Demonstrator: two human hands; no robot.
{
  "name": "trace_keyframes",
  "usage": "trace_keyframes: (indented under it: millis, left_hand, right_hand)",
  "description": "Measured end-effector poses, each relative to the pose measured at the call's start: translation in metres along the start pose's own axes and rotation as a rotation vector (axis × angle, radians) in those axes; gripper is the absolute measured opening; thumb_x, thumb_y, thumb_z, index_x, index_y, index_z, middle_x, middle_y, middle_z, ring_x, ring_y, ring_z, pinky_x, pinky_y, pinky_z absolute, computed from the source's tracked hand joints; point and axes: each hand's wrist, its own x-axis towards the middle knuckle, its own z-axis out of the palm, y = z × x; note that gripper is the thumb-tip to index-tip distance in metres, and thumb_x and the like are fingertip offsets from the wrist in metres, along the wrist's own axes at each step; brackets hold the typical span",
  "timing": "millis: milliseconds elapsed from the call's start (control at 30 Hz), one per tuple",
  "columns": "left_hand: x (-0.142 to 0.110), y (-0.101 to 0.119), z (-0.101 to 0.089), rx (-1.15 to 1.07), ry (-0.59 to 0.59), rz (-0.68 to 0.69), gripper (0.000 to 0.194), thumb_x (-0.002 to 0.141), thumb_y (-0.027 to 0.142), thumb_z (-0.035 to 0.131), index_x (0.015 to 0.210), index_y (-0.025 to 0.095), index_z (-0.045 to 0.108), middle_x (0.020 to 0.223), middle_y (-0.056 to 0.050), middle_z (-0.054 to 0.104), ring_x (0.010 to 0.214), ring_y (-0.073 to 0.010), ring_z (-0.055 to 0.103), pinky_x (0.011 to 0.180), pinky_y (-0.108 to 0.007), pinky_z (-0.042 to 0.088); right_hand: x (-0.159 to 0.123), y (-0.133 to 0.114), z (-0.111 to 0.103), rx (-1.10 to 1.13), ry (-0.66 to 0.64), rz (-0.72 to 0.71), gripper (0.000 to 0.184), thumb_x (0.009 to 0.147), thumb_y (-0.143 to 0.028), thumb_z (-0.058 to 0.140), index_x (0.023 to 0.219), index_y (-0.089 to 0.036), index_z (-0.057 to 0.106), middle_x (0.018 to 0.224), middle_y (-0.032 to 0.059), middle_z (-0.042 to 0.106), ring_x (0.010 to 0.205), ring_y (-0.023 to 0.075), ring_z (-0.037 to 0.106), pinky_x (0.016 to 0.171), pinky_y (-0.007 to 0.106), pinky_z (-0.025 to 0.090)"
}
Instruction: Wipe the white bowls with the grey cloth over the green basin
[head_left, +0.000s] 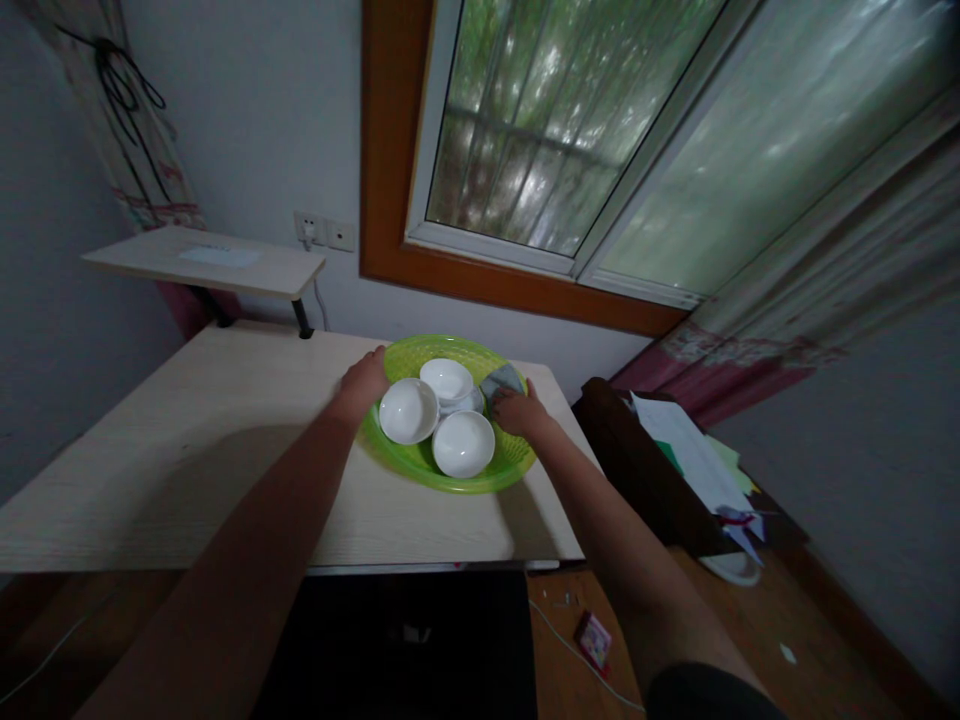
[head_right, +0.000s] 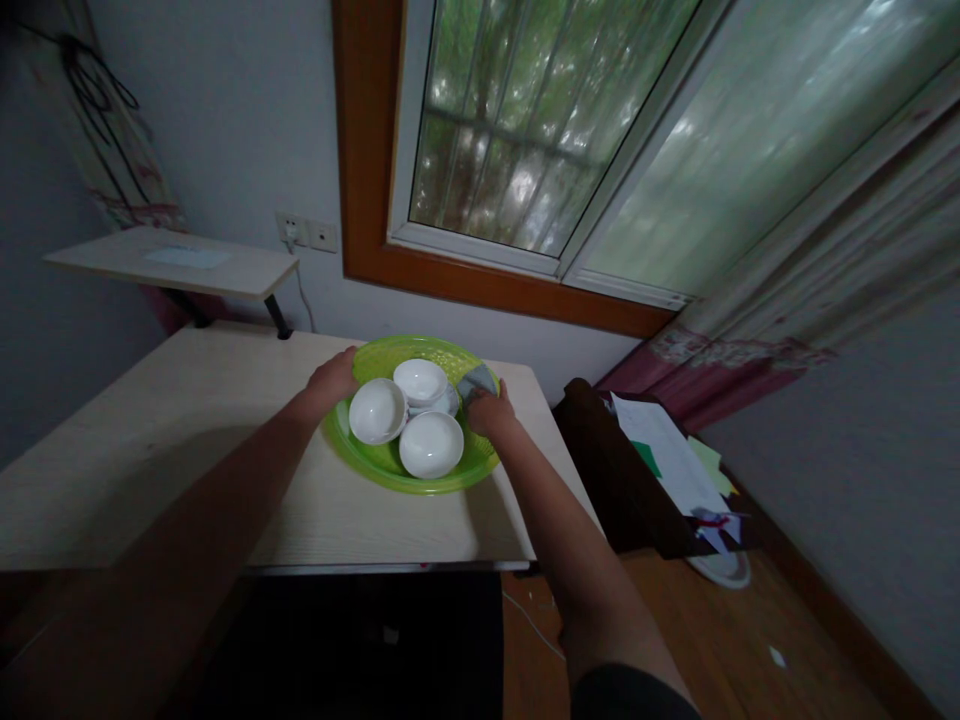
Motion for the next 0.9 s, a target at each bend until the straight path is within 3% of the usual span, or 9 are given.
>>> trace_keyframes:
  millis: [133,333,467,567,700,900]
  left_hand:
    - [0.003,-0.002,0.003,-0.007,0.018,0.008,0.052,0.086,0.023,0.056,0.137,0.020,0.047,0.131,-0.017,0.065,0.114,-0.0301,0.067,0.090,-0.037,0.052]
    - [0.001,0.000,0.000,-0.015,-0.003,-0.014,0.059,0.084,0.026,0.059,0.141,0.021,0.044,0.130,-0.017,0.066,0.115,-0.0303,0.067,0.089,-0.036,0.051]
    - [-0.003,0.003,-0.005,-0.026,-0.005,-0.024,0.056,0.085,0.028,0.059,0.139,0.021,0.046,0.125,-0.016,0.069,0.112,-0.0306,0.069,0.086,-0.036,0.052]
    - [-0.005,0.005,-0.007,-0.027,-0.012,-0.048,0.052,0.086,0.026,0.056,0.138,0.022,0.047,0.123,-0.016,0.070,0.110,-0.0298,0.069,0.085,-0.036,0.052]
    - [-0.007,0.005,-0.007,-0.034,-0.010,-0.046,0.051,0.087,0.028,0.057,0.137,0.021,0.047,0.121,-0.016,0.071,0.109,-0.0283,0.069,0.085,-0.035,0.051]
    - [-0.008,0.006,-0.008,-0.050,-0.035,-0.051,0.053,0.088,0.035,0.060,0.137,0.021,0.045,0.124,-0.016,0.070,0.109,-0.0280,0.068,0.086,-0.033,0.051]
  right_hand:
    - [0.016,0.000,-0.004,0.005,0.074,-0.027,0.036,0.092,-0.022,0.051,0.121,-0.021,0.072,0.132,0.0141,0.069,0.143,0.0335,0.042,0.122,0.066,0.001]
    - [0.015,0.006,-0.002,0.014,0.125,-0.031,0.042,0.091,-0.017,0.050,0.127,-0.027,0.069,0.139,0.0090,0.066,0.144,0.0292,0.044,0.124,0.064,-0.001]
    - [-0.009,0.012,0.003,0.022,0.154,-0.011,0.038,0.096,-0.020,0.046,0.126,-0.023,0.069,0.143,0.0109,0.063,0.143,0.0262,0.046,0.124,0.062,-0.001]
    - [-0.036,0.010,-0.001,0.034,0.149,0.037,0.036,0.103,-0.035,0.044,0.115,-0.020,0.074,0.133,0.0146,0.069,0.135,0.0278,0.054,0.125,0.062,0.000]
    - [-0.071,0.000,-0.011,0.074,0.087,0.038,0.058,0.107,-0.050,0.031,0.097,-0.017,0.078,0.117,0.0175,0.075,0.120,0.0286,0.065,0.124,0.063,0.000]
    - [-0.098,0.001,-0.017,0.429,-0.045,-0.108,0.064,0.107,-0.057,0.024,0.105,-0.024,0.078,0.113,0.0094,0.078,0.126,0.0259,0.063,0.126,0.055,0.012]
